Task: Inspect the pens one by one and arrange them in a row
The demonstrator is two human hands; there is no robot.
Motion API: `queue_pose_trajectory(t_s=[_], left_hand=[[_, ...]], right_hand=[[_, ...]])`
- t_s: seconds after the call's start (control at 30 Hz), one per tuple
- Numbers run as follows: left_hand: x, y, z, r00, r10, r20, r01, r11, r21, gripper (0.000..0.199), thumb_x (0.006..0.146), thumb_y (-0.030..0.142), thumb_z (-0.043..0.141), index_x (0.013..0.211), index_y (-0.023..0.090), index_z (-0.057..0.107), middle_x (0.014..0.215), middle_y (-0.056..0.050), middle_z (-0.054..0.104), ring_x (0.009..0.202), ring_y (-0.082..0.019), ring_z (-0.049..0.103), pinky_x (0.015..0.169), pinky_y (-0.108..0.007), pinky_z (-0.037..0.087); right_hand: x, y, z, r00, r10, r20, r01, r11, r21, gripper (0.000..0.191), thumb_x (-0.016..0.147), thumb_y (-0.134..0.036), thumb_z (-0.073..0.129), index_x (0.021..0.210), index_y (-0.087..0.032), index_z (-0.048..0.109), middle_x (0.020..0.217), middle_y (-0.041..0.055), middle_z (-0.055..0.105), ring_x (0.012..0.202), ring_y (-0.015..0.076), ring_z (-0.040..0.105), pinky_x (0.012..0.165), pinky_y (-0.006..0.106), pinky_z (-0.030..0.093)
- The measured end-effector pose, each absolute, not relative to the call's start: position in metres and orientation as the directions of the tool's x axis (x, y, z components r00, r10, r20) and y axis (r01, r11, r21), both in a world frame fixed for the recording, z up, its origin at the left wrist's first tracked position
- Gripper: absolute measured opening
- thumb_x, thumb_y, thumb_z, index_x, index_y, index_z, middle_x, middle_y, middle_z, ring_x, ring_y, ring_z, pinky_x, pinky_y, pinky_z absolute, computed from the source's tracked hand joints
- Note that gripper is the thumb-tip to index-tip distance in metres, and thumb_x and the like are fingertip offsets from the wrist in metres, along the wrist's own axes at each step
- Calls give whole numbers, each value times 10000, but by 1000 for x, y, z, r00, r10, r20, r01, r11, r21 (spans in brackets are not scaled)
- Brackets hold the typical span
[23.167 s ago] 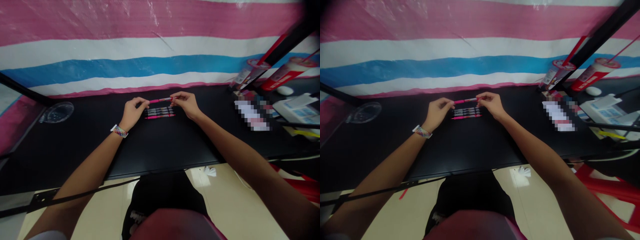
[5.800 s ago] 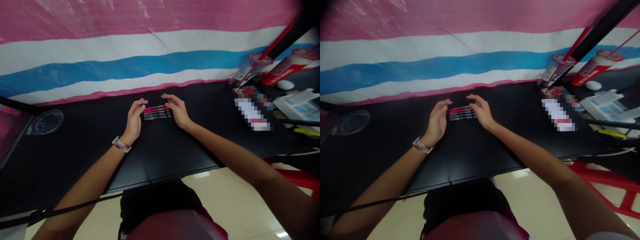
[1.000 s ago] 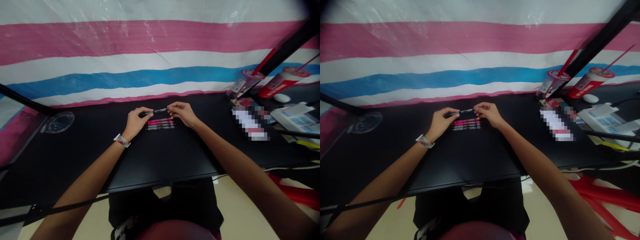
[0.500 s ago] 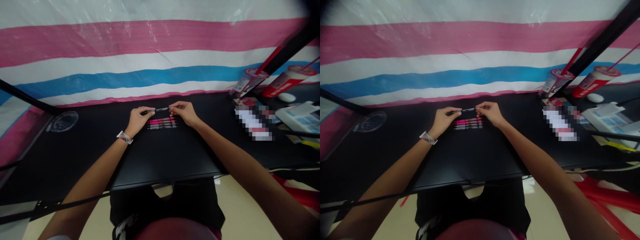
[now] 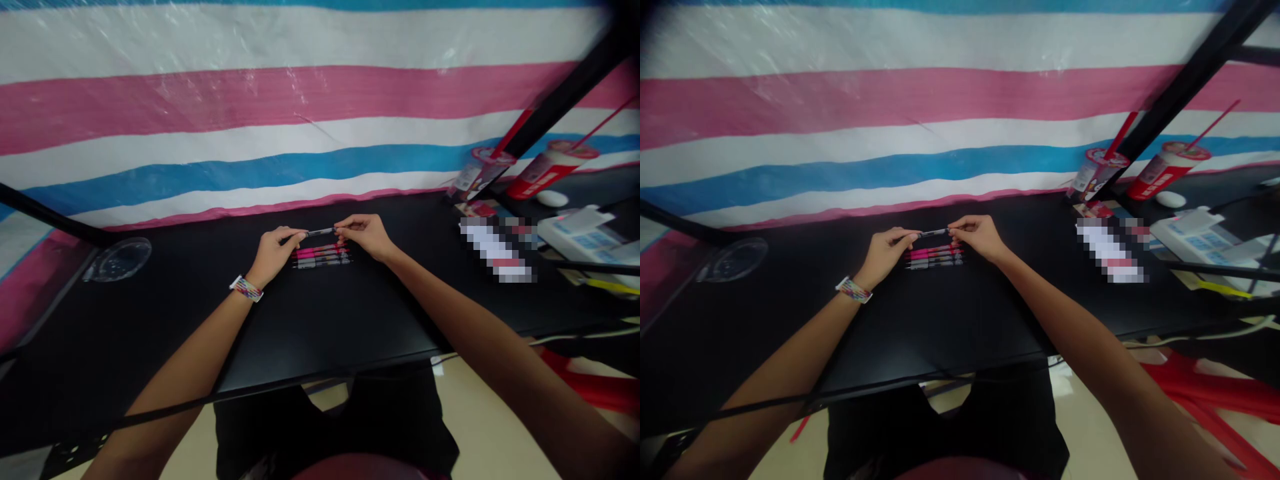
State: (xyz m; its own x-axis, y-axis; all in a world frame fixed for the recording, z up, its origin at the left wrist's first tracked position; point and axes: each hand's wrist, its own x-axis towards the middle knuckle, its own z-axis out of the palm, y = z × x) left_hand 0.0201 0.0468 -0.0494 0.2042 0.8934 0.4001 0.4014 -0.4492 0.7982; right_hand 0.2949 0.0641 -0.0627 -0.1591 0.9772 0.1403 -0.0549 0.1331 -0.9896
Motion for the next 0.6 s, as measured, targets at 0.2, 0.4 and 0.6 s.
queue_pose_trajectory(t_s=[0.2,0.4,0.6], left_hand=[[20,49,-51,181,918,352,395,-396,829,309,1040,489,713,874,252,819,805,-27,779,737,-195,685,776,-362,541],[21,49,-51,151,923,355,359,-386,850,270,1036,472,722,930,237,801,879,-47,801,817,-207,725,823,-371,568],[20,49,-51,157,925,345,302,-378,875,215,1001,452,778,1034,240,781,907,-34,800,876,-210,752,870,-368,589]], right_hand=[[298,69,-66,-176,969,174,-121,154,-981,329,759,-441,1008,938,-200,871,861,81,824,719,199,768,759,413,670],[301,72,-68,-148,978,146,-145,125,-982,370,737,-472,1014,948,-211,858,901,69,824,717,197,762,789,434,680],[300,72,-66,-136,982,127,-170,103,-980,446,687,-509,1033,942,-196,843,893,74,818,726,195,756,814,435,695]])
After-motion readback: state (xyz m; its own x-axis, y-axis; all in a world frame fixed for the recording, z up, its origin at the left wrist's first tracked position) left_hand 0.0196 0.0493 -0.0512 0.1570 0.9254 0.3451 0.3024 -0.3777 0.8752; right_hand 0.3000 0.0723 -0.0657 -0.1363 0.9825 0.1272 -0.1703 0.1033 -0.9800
